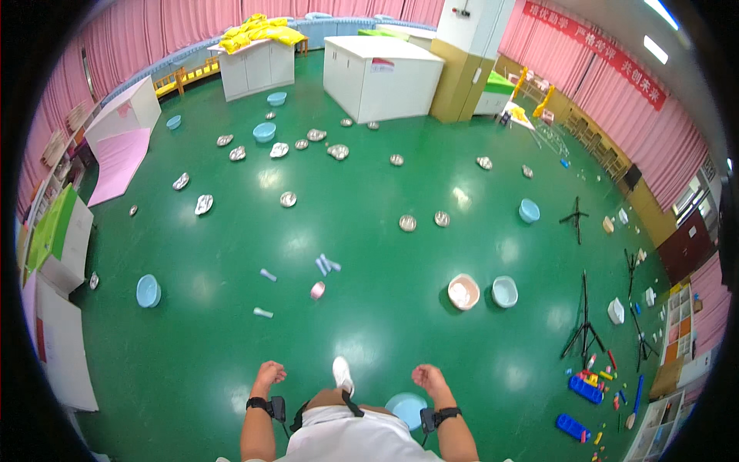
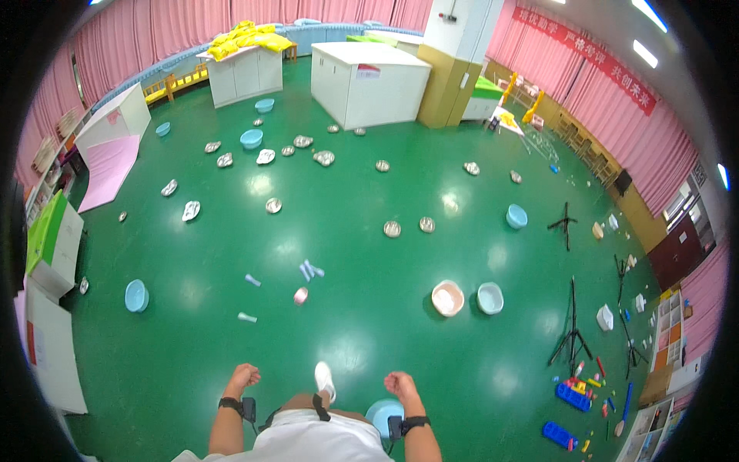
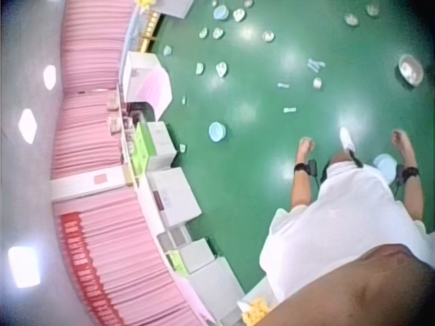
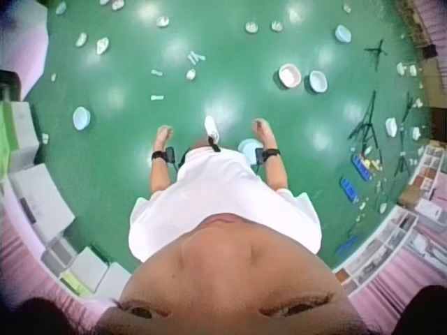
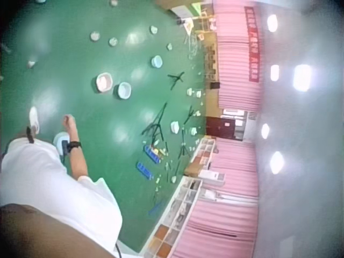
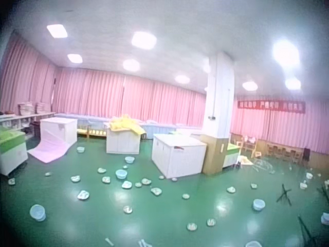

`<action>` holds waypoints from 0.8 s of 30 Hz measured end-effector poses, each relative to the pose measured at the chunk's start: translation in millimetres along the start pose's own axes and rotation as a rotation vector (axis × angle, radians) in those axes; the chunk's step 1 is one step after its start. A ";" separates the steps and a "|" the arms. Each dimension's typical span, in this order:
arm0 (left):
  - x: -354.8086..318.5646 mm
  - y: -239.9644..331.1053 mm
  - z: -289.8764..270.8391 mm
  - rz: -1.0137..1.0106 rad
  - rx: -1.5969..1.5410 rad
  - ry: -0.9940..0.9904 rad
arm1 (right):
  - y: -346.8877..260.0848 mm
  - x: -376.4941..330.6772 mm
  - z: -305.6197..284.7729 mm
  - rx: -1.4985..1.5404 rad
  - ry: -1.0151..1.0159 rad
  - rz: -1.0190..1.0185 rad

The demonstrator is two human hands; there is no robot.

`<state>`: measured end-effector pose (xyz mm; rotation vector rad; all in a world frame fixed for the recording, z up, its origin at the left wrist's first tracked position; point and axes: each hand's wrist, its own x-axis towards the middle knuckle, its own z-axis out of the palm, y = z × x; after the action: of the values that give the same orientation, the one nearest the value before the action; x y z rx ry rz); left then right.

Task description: The person is collecting yellow blankets and towels from various changing tables and moving them to cribs or other surfaces in a nursery.

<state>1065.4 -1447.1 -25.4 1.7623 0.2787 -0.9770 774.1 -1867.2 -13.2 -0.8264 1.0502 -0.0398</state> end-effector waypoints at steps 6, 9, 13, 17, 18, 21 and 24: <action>122.9 163.1 60.9 0.067 0.048 -0.041 | -114.2 97.6 -1.4 0.122 0.095 -0.032; 194.1 235.0 97.7 0.079 0.080 -0.097 | -167.3 159.1 -3.3 0.210 0.128 0.037; 278.6 328.0 146.2 0.073 0.075 -0.112 | -259.2 255.8 -5.6 0.244 0.139 -0.016; 339.8 419.2 174.4 0.064 0.110 -0.095 | -378.1 337.1 16.4 0.190 0.141 -0.059; 348.6 436.8 176.9 0.056 0.117 -0.088 | -409.3 356.9 28.4 0.167 0.132 -0.064; 377.9 490.5 178.0 0.066 0.073 -0.067 | -494.7 409.2 74.6 0.077 0.096 -0.054; 415.5 546.9 181.3 0.054 0.000 -0.013 | -570.6 475.4 118.6 -0.024 0.025 -0.043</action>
<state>1572.9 -1941.7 24.7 1.7539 0.2212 -0.9496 1312.5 -2391.9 11.2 -0.8719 1.0578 -0.0745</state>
